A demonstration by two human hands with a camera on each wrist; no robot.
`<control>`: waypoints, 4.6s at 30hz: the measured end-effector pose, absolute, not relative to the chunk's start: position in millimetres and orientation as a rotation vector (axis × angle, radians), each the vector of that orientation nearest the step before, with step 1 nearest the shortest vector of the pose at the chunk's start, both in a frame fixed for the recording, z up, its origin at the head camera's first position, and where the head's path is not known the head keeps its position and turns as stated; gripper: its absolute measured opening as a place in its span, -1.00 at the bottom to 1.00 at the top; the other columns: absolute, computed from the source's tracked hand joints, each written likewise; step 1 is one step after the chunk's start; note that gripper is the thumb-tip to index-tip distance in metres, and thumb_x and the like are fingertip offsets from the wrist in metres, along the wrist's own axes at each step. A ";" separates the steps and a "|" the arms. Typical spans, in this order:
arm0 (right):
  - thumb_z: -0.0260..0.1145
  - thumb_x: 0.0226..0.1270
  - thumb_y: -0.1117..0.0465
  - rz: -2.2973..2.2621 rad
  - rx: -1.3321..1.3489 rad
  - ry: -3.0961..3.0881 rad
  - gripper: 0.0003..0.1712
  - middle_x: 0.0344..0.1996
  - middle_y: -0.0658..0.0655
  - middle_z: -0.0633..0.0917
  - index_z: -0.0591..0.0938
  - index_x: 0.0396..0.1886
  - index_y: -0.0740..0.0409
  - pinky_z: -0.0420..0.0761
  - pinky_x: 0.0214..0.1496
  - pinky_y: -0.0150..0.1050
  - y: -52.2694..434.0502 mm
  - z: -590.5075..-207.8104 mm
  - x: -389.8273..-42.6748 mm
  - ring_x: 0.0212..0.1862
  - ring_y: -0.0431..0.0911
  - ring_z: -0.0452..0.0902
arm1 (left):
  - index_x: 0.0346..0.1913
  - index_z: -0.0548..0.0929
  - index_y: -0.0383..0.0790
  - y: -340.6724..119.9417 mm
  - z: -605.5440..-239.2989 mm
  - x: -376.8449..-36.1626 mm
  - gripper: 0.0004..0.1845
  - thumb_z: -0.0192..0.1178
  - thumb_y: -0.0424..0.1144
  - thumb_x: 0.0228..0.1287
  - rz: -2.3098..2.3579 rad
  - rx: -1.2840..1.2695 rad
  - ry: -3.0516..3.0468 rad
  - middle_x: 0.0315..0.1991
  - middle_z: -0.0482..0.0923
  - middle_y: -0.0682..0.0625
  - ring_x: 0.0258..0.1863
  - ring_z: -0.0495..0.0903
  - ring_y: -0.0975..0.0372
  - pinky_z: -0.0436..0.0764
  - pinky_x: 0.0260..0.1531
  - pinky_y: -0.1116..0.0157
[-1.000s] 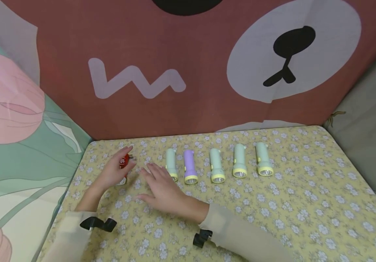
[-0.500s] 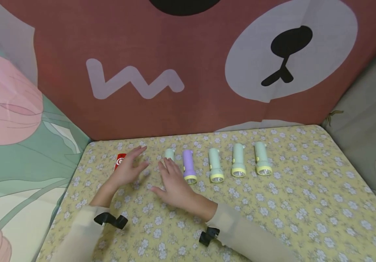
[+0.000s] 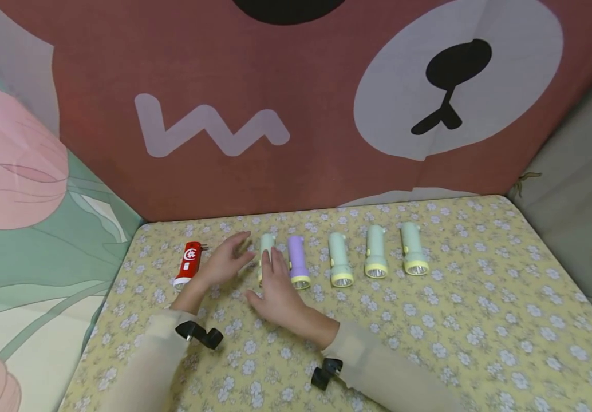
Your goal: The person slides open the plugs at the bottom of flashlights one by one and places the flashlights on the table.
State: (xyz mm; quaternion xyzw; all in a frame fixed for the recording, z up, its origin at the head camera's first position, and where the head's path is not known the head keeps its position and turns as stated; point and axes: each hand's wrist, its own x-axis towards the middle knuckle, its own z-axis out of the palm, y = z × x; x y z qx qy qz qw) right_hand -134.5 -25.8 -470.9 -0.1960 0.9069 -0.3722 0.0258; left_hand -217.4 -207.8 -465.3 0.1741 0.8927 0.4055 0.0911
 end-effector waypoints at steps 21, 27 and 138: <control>0.23 0.53 0.22 -1.239 -0.454 2.759 -0.05 0.55 0.57 -0.16 -0.13 0.55 0.58 0.01 0.58 0.11 -34.1 -487.9 -134.6 0.59 0.34 -0.25 | 0.50 0.26 -0.46 -191.9 -476.0 -222.6 -0.41 0.13 -0.30 0.54 1.332 0.410 2.554 0.32 0.44 -0.37 0.22 0.50 -0.14 0.58 0.16 -0.05; 0.23 0.54 0.25 -1.255 -0.459 2.785 -0.10 0.54 0.56 -0.06 -0.07 0.57 0.53 0.15 0.55 0.07 -32.7 -488.6 -137.1 0.58 0.31 -0.12 | 0.50 0.28 -0.44 -187.2 -474.2 -221.4 -0.43 0.11 -0.31 0.56 1.355 0.387 2.525 0.36 0.42 -0.36 0.27 0.48 -0.14 0.55 0.21 -0.07; 0.52 0.25 0.27 -1.695 -0.958 2.653 -0.17 0.49 0.27 0.33 0.38 0.47 0.26 0.47 0.36 -0.17 29.4 -446.5 -141.6 0.44 0.11 0.33 | 0.43 0.24 -0.39 -172.1 -400.3 -187.8 -0.44 0.17 -0.30 0.52 2.039 -0.080 2.025 0.27 0.40 -0.29 0.05 0.60 0.15 0.72 -0.05 0.23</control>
